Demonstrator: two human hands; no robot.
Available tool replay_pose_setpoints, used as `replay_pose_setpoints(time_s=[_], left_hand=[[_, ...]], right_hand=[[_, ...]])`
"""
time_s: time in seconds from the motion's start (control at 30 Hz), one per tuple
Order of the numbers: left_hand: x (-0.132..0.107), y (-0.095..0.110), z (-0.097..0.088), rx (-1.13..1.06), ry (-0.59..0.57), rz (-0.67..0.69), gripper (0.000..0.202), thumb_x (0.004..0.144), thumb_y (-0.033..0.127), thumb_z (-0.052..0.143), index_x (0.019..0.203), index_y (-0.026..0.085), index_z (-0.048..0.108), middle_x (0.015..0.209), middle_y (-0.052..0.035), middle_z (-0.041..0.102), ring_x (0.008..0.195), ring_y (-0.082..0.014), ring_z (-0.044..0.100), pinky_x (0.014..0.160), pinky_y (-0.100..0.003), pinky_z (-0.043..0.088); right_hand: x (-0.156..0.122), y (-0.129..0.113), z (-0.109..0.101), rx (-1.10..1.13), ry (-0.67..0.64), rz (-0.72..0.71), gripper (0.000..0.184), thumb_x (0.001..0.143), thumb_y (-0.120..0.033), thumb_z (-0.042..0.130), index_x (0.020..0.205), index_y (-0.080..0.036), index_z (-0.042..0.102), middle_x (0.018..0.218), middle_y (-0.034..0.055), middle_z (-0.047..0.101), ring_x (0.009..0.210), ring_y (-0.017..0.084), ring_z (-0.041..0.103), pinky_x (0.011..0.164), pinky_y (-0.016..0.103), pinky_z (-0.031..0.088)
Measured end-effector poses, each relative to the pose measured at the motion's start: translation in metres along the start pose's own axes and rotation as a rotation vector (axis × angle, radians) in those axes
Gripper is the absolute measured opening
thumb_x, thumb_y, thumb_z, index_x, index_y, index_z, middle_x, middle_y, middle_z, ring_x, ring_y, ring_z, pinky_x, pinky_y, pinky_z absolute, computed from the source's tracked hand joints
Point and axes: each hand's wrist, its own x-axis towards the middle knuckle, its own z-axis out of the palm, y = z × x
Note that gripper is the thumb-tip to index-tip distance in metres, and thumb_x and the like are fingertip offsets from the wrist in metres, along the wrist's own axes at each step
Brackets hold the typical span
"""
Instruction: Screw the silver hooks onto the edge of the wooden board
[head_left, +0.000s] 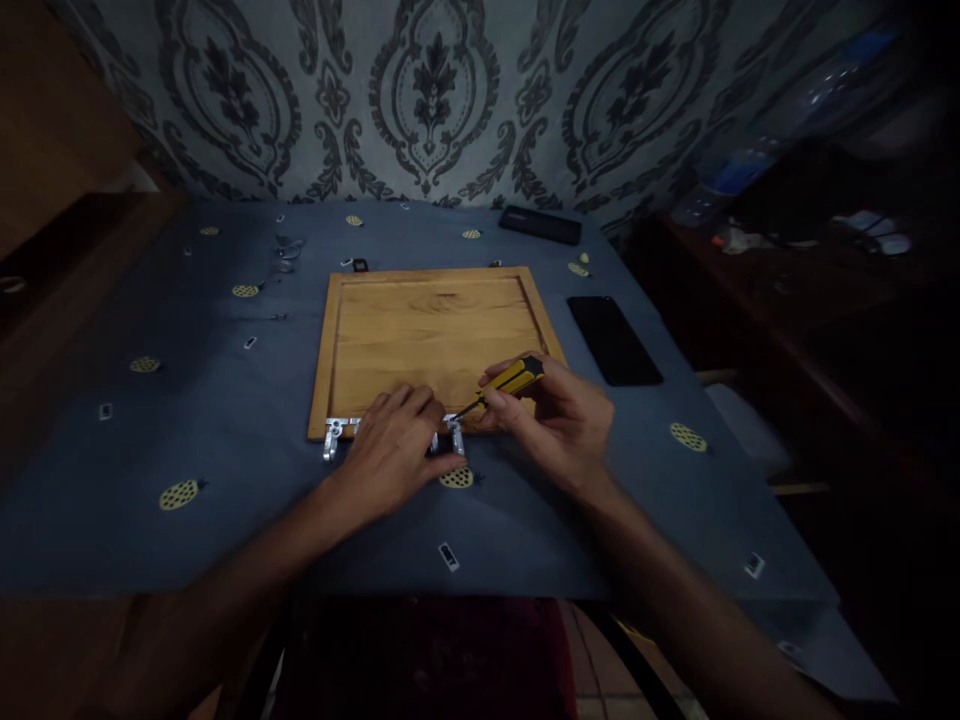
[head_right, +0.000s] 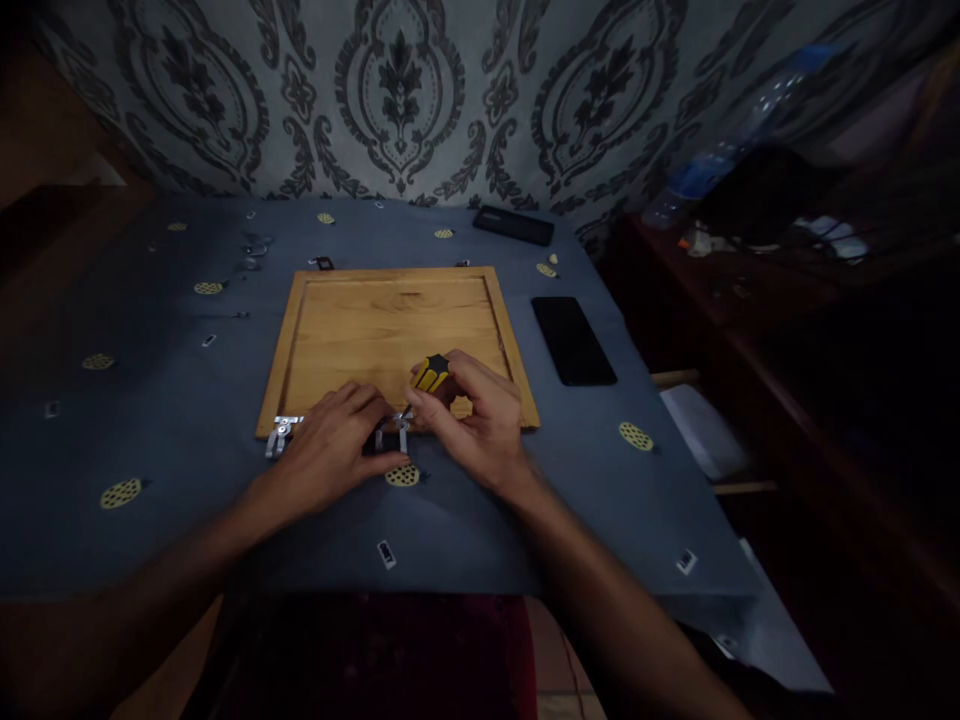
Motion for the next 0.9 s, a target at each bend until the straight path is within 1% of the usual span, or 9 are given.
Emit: replay_pose_setpoints(time_s=[0.13, 0.23, 0.37, 0.47, 0.53, 0.67, 0.73, 0.83, 0.9], left_hand=[[-0.001, 0.0, 0.0, -0.015, 0.007, -0.004, 0.038, 0.092, 0.049, 0.068, 0.112, 0.018, 0.062, 0.111, -0.0081, 0.064, 0.109, -0.0297, 0.058, 0.093, -0.045, 0.048], [-0.001, 0.0, 0.001, -0.025, 0.006, -0.007, 0.037, 0.092, 0.048, 0.069, 0.113, 0.018, 0.061, 0.113, -0.0083, 0.064, 0.11, -0.0296, 0.057, 0.094, -0.045, 0.048], [0.0, -0.001, 0.002, -0.029, 0.009, 0.008, 0.037, 0.092, 0.048, 0.068, 0.112, 0.018, 0.06, 0.115, -0.0082, 0.064, 0.111, -0.0299, 0.057, 0.095, -0.046, 0.048], [0.0, -0.001, 0.001, -0.028, 0.009, 0.01, 0.037, 0.092, 0.048, 0.068, 0.112, 0.018, 0.06, 0.115, -0.0082, 0.064, 0.11, -0.0297, 0.057, 0.095, -0.046, 0.048], [0.0, -0.001, -0.001, -0.024, -0.002, 0.004, 0.038, 0.09, 0.048, 0.07, 0.113, 0.018, 0.061, 0.115, -0.0079, 0.064, 0.11, -0.0295, 0.057, 0.095, -0.046, 0.048], [0.0, 0.0, -0.002, -0.013, -0.024, 0.0, 0.041, 0.088, 0.048, 0.073, 0.113, 0.017, 0.061, 0.116, -0.0079, 0.064, 0.111, -0.0301, 0.057, 0.095, -0.045, 0.048], [0.0, 0.0, -0.001, -0.007, -0.017, 0.004, 0.042, 0.088, 0.048, 0.072, 0.114, 0.017, 0.061, 0.115, -0.0082, 0.064, 0.11, -0.0301, 0.057, 0.095, -0.045, 0.048], [0.0, -0.001, -0.001, -0.009, -0.009, 0.006, 0.042, 0.088, 0.047, 0.073, 0.115, 0.016, 0.061, 0.113, -0.0081, 0.064, 0.109, -0.0295, 0.057, 0.094, -0.044, 0.048], [0.0, 0.0, -0.001, -0.006, -0.012, 0.003, 0.042, 0.088, 0.047, 0.074, 0.114, 0.016, 0.062, 0.111, -0.008, 0.064, 0.108, -0.0294, 0.058, 0.093, -0.043, 0.048]], right_hand=[[0.001, -0.002, -0.001, 0.037, -0.043, 0.023, 0.012, 0.088, -0.033, 0.073, 0.089, -0.022, 0.069, 0.079, 0.0019, 0.067, 0.06, 0.014, 0.062, 0.055, 0.028, 0.054], [0.004, -0.006, -0.003, 0.096, -0.079, 0.065, 0.017, 0.088, -0.038, 0.074, 0.092, -0.021, 0.071, 0.085, 0.0022, 0.069, 0.059, 0.012, 0.063, 0.056, 0.027, 0.055], [0.01, -0.011, -0.01, 0.184, -0.196, 0.106, 0.024, 0.088, -0.041, 0.074, 0.1, -0.021, 0.074, 0.093, 0.0038, 0.07, 0.061, 0.012, 0.067, 0.057, 0.027, 0.058], [0.014, -0.012, -0.014, 0.197, -0.233, 0.081, 0.02, 0.088, -0.039, 0.074, 0.094, -0.02, 0.075, 0.091, 0.004, 0.07, 0.06, 0.013, 0.068, 0.057, 0.028, 0.058], [0.014, -0.012, -0.014, 0.186, -0.218, 0.059, 0.017, 0.087, -0.038, 0.075, 0.089, -0.021, 0.076, 0.088, 0.0039, 0.071, 0.058, 0.013, 0.067, 0.056, 0.028, 0.057], [0.013, -0.01, -0.011, 0.114, -0.158, 0.023, 0.017, 0.087, -0.037, 0.076, 0.082, -0.021, 0.075, 0.077, 0.0028, 0.071, 0.056, 0.014, 0.064, 0.054, 0.029, 0.054], [0.013, -0.009, -0.009, 0.077, -0.119, -0.016, 0.019, 0.085, -0.037, 0.077, 0.076, -0.021, 0.072, 0.074, 0.0022, 0.07, 0.058, 0.014, 0.063, 0.053, 0.029, 0.051], [0.012, -0.007, -0.005, 0.007, -0.063, -0.082, 0.028, 0.083, -0.037, 0.08, 0.065, -0.021, 0.066, 0.069, 0.0015, 0.067, 0.059, 0.015, 0.061, 0.053, 0.029, 0.046], [0.011, -0.006, -0.003, -0.032, -0.03, -0.104, 0.029, 0.082, -0.037, 0.081, 0.065, -0.021, 0.064, 0.065, 0.0004, 0.064, 0.059, 0.015, 0.06, 0.052, 0.029, 0.044]])
